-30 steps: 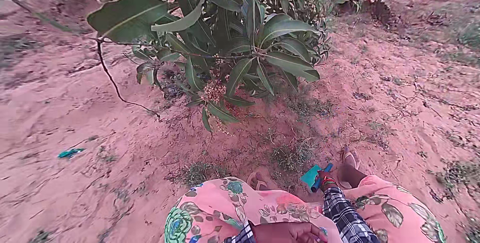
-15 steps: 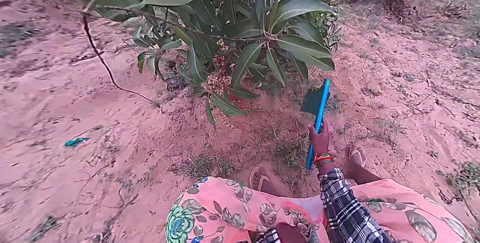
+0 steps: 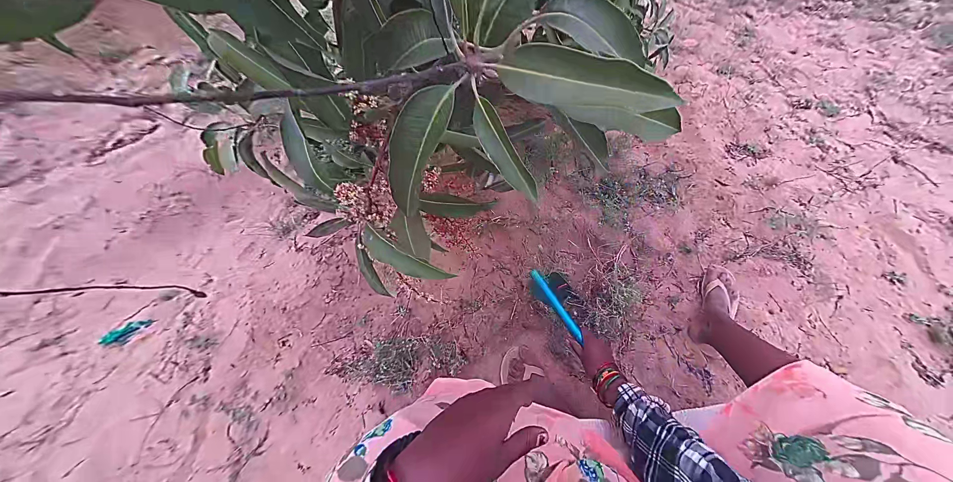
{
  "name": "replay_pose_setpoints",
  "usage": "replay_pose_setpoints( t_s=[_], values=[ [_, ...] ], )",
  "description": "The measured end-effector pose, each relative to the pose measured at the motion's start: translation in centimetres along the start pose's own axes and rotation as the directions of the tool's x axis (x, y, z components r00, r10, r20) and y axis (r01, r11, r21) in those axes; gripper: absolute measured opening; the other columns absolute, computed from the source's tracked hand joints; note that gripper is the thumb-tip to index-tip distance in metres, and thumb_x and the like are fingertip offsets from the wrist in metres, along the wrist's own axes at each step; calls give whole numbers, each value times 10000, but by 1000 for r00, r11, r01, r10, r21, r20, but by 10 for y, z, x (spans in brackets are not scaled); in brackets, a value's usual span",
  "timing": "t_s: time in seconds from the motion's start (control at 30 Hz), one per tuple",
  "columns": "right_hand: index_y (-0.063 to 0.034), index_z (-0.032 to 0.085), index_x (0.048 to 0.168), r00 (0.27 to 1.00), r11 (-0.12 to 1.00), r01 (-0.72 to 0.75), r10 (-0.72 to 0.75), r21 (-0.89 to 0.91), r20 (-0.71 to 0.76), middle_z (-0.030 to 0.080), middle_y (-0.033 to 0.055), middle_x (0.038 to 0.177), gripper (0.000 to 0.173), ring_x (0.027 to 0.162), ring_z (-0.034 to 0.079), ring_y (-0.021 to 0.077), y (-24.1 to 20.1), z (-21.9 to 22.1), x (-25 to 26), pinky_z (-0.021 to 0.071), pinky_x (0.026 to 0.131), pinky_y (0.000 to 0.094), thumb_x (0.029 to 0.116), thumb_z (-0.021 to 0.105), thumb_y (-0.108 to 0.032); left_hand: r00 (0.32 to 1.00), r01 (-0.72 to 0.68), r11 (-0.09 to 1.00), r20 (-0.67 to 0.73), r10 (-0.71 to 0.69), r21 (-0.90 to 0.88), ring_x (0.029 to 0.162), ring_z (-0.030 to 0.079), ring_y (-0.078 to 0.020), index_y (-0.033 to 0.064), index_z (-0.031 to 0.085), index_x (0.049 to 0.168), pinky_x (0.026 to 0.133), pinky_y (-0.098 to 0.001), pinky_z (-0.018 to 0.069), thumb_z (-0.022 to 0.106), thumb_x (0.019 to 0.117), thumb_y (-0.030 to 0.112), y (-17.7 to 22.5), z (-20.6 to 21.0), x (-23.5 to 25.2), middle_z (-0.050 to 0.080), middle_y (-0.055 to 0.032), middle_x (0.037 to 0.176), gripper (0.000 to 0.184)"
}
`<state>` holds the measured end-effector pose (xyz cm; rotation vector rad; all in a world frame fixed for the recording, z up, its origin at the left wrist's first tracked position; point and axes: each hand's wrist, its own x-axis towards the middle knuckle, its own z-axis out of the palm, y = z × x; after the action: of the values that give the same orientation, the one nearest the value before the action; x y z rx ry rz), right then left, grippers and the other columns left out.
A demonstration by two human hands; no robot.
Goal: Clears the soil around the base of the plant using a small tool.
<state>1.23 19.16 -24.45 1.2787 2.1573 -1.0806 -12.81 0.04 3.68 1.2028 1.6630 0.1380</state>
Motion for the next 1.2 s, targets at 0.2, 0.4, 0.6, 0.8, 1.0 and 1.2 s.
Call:
replay_pose_setpoints(
  t_s=[0.2,0.4,0.6,0.8,1.0,1.2],
  values=[
    [52,575,1315,898,875,283,-97,393,-429,677,211,956,495,841,664,323,-69,-85,-7,537,822,508,1068,559,-377,968,-149,987,-194,157,55,1244,630,-366,66,427,1558,1059,-555,495,608,1035,370,-17,3,-13,587,-197,1432,631],
    [30,577,1195,577,519,776,-354,358,-736,589,60,755,380,618,584,146,-115,-136,19,544,624,362,1037,546,-314,936,-189,976,-281,211,104,1203,657,-360,69,460,1537,1020,-550,520,607,1028,395,-22,6,-16,622,-174,1399,622],
    [63,489,1416,990,943,101,-65,318,-122,670,289,1121,566,1013,680,399,-3,-20,21,522,944,553,1104,459,-408,934,-197,971,-276,227,133,1213,650,-341,92,449,1549,1025,-541,516,596,1026,426,-13,8,-17,620,-155,1404,638],
    [63,552,1317,992,906,-120,129,407,3,649,239,997,588,859,648,346,29,-7,4,526,840,515,1109,407,-468,899,-280,947,-303,316,157,1184,666,-339,89,461,1538,983,-548,540,598,1023,419,-6,14,-29,632,-148,1386,627],
    [30,574,1308,948,838,222,-66,499,-311,627,172,904,497,763,598,279,-59,-73,-5,510,757,481,1094,485,-409,916,-266,957,-281,288,115,1228,642,-352,59,444,1544,1024,-544,519,615,1026,369,-9,7,-36,613,-164,1413,627],
    [24,579,1160,746,602,628,-283,494,-603,529,33,679,357,564,524,133,-123,-106,19,496,587,340,1072,538,-320,909,-287,952,-283,306,108,1211,654,-330,65,448,1543,1017,-528,530,596,1033,402,-17,3,-31,619,-152,1409,630]
  ],
)
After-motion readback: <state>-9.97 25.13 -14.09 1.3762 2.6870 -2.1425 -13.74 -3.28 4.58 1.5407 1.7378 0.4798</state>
